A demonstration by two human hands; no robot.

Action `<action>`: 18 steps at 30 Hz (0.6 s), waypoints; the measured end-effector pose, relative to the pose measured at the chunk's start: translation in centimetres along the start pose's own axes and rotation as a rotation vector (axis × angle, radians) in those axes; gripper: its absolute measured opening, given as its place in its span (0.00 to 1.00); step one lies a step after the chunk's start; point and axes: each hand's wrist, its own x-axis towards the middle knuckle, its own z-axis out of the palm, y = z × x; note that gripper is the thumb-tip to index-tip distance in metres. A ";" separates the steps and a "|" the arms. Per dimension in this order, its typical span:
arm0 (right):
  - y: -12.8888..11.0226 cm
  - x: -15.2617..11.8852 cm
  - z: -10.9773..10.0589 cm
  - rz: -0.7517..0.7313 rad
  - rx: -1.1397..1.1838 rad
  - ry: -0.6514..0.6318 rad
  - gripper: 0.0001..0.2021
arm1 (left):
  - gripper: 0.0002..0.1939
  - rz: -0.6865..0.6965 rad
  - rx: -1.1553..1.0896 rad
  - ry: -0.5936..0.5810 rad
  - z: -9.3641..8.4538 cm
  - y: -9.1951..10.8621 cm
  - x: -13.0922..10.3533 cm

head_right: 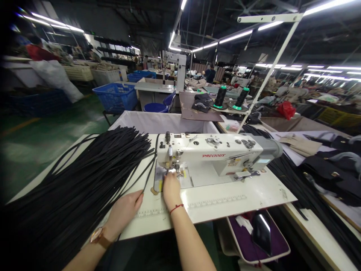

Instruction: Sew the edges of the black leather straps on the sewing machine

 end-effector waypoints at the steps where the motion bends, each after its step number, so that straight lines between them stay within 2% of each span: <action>1: 0.2 0.1 -0.2 -0.016 0.024 -0.006 0.11 | 0.14 -0.004 -0.016 0.004 0.0 0.0 0.0; 6: 1.6 1.5 -1.5 -0.095 0.174 -0.079 0.12 | 0.15 -0.037 -0.107 0.004 0.0 -0.2 0.3; 10: 1.9 2.4 -1.6 -0.099 0.291 -0.142 0.15 | 0.16 -0.040 -0.228 0.002 0.3 -0.2 0.6; 13: 2.0 2.4 -1.6 -0.078 0.396 -0.246 0.18 | 0.17 -0.047 -0.315 -0.005 0.5 -0.2 0.8; 18: 2.8 2.4 -2.0 -0.015 0.559 -0.442 0.17 | 0.19 -0.058 -0.453 -0.032 0.9 -0.7 0.9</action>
